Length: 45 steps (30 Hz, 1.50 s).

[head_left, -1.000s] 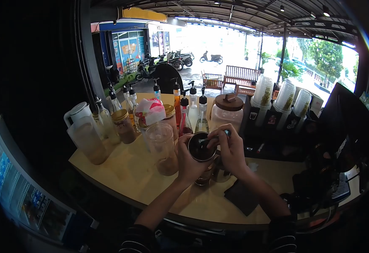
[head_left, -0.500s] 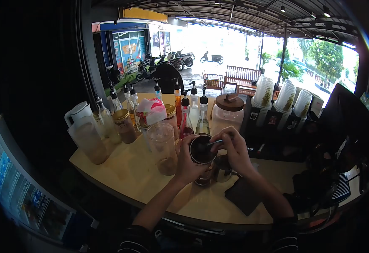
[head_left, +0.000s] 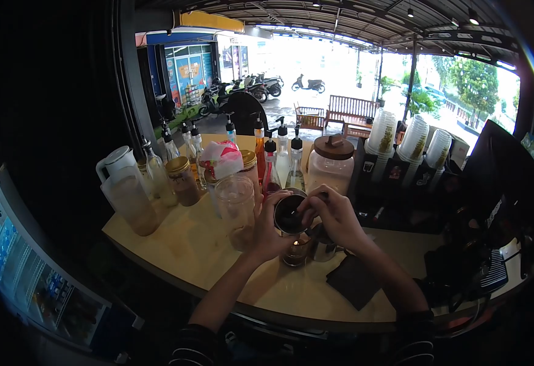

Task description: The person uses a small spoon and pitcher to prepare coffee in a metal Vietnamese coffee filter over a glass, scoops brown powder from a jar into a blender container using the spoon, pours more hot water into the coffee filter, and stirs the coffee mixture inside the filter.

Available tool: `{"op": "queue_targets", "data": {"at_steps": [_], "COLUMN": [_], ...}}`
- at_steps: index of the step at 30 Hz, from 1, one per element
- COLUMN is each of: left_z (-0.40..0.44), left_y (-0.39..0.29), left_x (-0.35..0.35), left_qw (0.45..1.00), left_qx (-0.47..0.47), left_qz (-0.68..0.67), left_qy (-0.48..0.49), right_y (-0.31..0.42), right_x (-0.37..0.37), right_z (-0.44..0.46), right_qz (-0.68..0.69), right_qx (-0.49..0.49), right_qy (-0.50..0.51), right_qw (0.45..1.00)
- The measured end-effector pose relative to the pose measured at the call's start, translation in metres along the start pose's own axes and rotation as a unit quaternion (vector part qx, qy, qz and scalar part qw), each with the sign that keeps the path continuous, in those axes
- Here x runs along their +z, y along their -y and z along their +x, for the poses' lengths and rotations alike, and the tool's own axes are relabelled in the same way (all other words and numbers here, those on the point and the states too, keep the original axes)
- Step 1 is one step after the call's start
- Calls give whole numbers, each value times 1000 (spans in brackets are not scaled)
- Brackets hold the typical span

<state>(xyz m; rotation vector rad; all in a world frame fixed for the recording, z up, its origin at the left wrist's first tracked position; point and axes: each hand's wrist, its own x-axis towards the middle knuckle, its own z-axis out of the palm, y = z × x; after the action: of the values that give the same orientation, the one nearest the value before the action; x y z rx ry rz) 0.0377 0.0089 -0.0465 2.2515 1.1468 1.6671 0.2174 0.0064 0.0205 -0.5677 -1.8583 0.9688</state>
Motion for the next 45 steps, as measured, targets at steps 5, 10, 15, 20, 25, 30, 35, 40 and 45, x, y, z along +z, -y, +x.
{"op": "queue_targets", "data": {"at_steps": [5, 10, 15, 20, 25, 30, 35, 40, 45], "left_z": [3, 5, 6, 5, 2, -4, -1, -4, 0], "left_y": [3, 5, 11, 8, 7, 15, 11, 16, 10], "left_x": [-6, -6, -4, -6, -1, 15, 16, 22, 16], "left_qw": [998, 998, 997, 993, 998, 996, 995, 987, 990], "left_qx": [30, 22, 16, 60, 39, 10, 16, -43, -18], "left_qz": [10, -11, -31, 41, -17, -73, -68, -144, -141], "left_qy": [50, 62, 63, 93, 44, -55, -72, -60, -21], "right_y": [2, 4, 10, 14, 9, 0, -2, -1, -3], "right_x": [-5, -9, -12, -4, 0, 6, 5, 3, 1], "right_z": [4, 9, 11, 11, 12, 9, 7, 6, 6], "right_qz": [-32, -50, -85, -139, -78, -60, -74, -83, -29], "right_qx": [13, -10, -10, -2, -19, -94, -72, -62, -44], "right_qy": [39, 12, -11, 48, -2, -64, -26, 7, 1], "right_qw": [999, 999, 996, 989, 997, 992, 994, 995, 999]}}
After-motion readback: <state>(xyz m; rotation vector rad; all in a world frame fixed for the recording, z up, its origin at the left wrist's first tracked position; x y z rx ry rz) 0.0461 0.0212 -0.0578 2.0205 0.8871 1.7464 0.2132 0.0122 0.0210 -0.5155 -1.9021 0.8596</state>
